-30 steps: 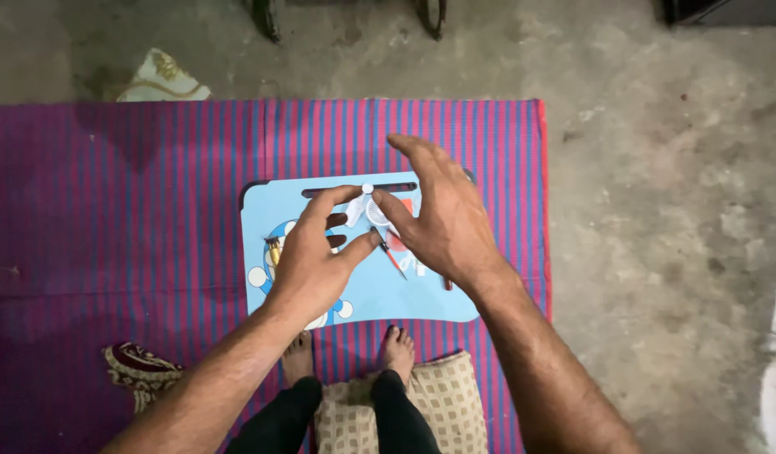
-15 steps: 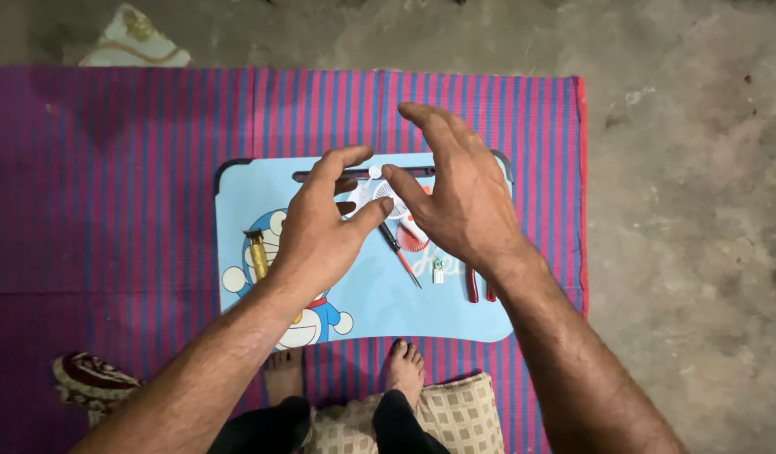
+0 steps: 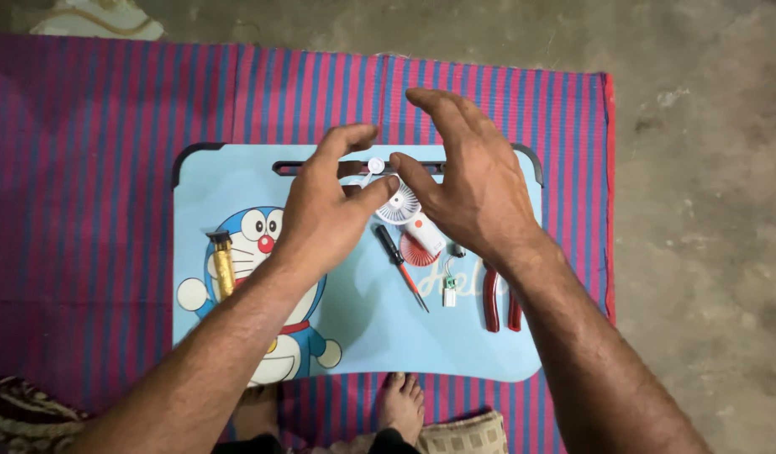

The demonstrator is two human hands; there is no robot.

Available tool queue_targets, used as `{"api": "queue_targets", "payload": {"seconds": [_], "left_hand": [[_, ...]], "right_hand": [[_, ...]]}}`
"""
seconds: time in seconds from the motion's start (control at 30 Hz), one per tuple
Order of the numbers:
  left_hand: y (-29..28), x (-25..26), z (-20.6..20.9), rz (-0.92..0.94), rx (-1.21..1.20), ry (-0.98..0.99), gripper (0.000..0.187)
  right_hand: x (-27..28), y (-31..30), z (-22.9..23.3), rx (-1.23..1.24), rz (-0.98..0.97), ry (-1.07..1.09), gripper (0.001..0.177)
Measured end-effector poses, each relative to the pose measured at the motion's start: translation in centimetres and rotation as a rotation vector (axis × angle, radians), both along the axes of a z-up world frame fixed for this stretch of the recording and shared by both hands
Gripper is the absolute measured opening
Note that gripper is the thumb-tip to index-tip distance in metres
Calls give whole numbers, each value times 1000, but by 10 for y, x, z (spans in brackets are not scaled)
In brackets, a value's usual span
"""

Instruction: The person disassembles a small portable fan, removes the front grille and internal components, then reassembles the fan by inserting the motor and reattaching the grille. The person handles the fan casing, motor, and grille throughout the process.

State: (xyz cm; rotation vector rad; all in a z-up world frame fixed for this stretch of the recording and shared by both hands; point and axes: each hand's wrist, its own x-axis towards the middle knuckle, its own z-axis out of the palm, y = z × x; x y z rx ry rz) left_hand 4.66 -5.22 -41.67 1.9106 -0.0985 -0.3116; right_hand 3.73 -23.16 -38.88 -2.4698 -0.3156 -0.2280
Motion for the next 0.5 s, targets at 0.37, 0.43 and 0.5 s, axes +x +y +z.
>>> {"api": "queue_targets", "payload": {"seconds": [0.37, 0.43, 0.5], "left_hand": [[0, 9, -62, 58, -51, -80, 60], [-2, 9, -70, 61, -43, -108, 60], [-4, 8, -79, 68, -50, -129, 59]], "right_hand": [[13, -6, -60, -56, 25, -60, 60], [15, -6, -69, -64, 39, -85, 60], [15, -6, -79, -69, 67, -126, 60]]}}
